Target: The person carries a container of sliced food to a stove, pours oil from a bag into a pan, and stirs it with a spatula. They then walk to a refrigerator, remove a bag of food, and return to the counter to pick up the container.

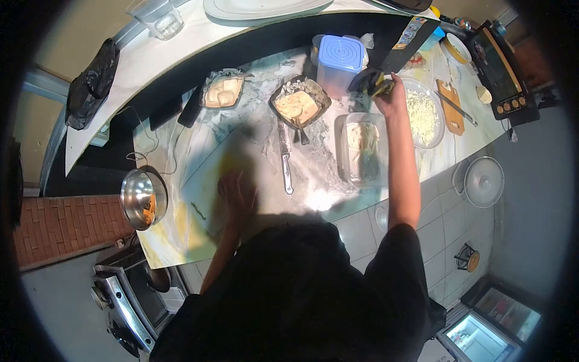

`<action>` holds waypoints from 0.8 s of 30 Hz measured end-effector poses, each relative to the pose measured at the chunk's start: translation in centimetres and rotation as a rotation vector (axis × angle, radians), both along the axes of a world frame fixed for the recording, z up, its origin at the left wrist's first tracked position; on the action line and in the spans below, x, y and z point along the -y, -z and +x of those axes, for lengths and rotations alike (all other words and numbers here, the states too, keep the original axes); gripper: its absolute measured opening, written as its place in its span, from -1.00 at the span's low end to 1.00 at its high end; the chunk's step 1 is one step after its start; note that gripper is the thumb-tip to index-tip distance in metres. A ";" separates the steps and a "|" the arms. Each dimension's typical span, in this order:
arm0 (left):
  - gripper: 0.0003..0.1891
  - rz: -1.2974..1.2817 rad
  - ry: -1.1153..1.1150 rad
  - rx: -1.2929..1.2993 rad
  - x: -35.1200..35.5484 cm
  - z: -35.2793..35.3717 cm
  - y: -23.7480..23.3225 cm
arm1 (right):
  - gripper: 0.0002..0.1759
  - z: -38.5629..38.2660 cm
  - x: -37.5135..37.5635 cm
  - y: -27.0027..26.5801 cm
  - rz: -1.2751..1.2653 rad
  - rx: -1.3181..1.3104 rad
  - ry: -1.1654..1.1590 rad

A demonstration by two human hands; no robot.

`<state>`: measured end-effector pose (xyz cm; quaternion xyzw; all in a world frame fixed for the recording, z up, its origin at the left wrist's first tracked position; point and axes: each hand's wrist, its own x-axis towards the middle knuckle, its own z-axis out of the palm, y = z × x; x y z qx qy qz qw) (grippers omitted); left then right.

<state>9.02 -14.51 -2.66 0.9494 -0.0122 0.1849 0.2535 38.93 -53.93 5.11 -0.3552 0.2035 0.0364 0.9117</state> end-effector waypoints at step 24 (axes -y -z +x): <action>-0.84 -0.819 0.230 -0.445 4.2 0.0 -4.9 | -0.48 -24.6 3.3 4.4 -0.498 -0.383 -0.415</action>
